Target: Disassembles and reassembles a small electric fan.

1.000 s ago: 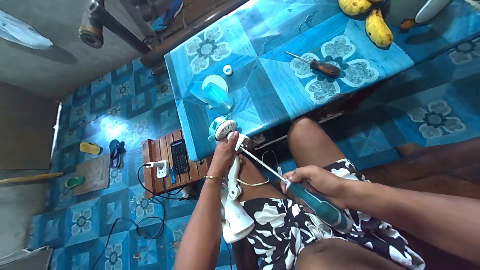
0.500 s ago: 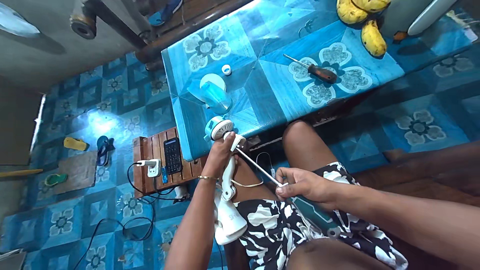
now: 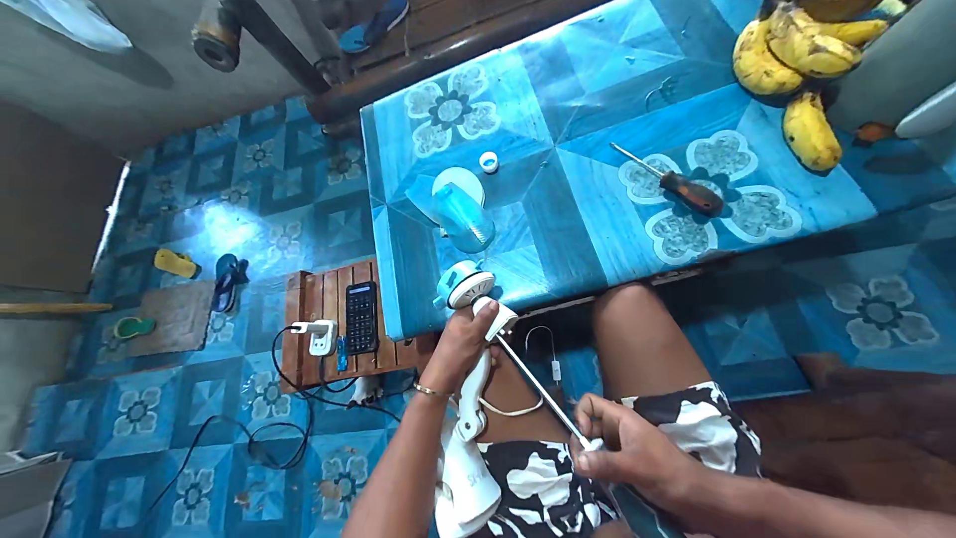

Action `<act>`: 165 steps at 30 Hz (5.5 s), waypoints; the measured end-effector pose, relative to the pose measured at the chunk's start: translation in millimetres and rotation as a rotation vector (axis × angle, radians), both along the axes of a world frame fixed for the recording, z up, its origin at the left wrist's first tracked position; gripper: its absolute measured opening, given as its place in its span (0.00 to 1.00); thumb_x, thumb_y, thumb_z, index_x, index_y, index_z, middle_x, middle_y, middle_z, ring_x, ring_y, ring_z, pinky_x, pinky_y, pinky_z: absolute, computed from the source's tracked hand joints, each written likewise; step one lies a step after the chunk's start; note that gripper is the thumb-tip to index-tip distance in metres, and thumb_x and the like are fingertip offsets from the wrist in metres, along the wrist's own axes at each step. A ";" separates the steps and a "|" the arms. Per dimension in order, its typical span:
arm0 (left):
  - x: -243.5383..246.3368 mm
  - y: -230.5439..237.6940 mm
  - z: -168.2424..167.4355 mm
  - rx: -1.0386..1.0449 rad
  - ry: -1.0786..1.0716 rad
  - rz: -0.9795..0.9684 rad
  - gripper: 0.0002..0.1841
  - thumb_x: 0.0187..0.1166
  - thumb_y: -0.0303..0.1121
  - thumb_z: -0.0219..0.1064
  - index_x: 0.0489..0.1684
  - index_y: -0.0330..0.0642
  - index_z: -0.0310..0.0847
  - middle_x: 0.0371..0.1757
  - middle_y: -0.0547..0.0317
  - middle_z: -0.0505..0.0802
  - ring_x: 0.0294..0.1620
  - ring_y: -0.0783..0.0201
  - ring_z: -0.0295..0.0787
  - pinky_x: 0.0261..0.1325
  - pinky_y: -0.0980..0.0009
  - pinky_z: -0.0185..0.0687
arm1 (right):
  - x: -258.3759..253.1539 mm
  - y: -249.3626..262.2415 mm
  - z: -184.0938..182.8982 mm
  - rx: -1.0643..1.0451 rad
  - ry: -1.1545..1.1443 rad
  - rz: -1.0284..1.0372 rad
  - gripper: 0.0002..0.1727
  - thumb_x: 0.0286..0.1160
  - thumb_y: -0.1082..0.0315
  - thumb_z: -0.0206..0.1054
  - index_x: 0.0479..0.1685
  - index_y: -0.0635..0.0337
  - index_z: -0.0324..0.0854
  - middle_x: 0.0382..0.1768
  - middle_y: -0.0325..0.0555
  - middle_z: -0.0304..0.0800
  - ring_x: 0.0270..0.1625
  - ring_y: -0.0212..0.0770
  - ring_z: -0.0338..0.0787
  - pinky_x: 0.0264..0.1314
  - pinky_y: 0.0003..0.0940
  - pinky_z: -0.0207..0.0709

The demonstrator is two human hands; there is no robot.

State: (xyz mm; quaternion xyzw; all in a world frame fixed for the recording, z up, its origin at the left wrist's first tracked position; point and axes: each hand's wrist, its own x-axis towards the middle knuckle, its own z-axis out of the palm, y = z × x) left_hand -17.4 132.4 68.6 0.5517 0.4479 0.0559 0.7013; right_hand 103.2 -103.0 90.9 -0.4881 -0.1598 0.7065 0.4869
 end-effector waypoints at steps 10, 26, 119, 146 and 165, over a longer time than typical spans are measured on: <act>-2.5 3.5 -0.9 -0.031 0.015 -0.045 0.17 0.92 0.41 0.53 0.48 0.33 0.78 0.28 0.55 0.90 0.20 0.67 0.86 0.26 0.72 0.87 | -9.9 -15.7 -0.8 -0.008 0.173 0.021 0.14 0.77 0.55 0.64 0.55 0.49 0.73 0.32 0.31 0.90 0.31 0.27 0.89 0.35 0.24 0.83; -1.3 4.5 -2.9 -0.024 -0.022 -0.042 0.17 0.93 0.39 0.51 0.48 0.33 0.79 0.28 0.55 0.91 0.20 0.66 0.87 0.26 0.72 0.87 | 22.8 -63.2 -14.7 0.008 0.353 0.244 0.15 0.76 0.56 0.69 0.57 0.46 0.77 0.48 0.41 0.97 0.48 0.37 0.96 0.50 0.32 0.88; -3.3 -2.6 -1.1 0.053 0.062 -0.062 0.24 0.90 0.54 0.53 0.53 0.39 0.79 0.28 0.52 0.89 0.17 0.64 0.84 0.21 0.71 0.84 | 2.9 -10.2 -6.4 -0.150 0.137 0.153 0.15 0.83 0.59 0.49 0.56 0.51 0.79 0.32 0.36 0.86 0.30 0.33 0.89 0.35 0.30 0.88; -3.5 -3.4 1.2 0.076 0.068 -0.080 0.25 0.89 0.56 0.53 0.50 0.40 0.79 0.25 0.54 0.88 0.14 0.65 0.81 0.19 0.71 0.82 | 10.5 23.0 8.3 -0.187 0.198 0.021 0.13 0.83 0.76 0.52 0.32 0.60 0.80 0.32 0.47 0.94 0.32 0.41 0.96 0.32 0.34 0.92; -2.0 -0.5 -0.9 0.035 0.074 -0.071 0.25 0.89 0.55 0.54 0.51 0.37 0.78 0.26 0.51 0.89 0.15 0.63 0.84 0.20 0.69 0.85 | 7.9 37.3 7.8 -0.273 0.165 -0.025 0.16 0.89 0.71 0.51 0.34 0.61 0.83 0.26 0.42 0.89 0.23 0.34 0.89 0.24 0.28 0.87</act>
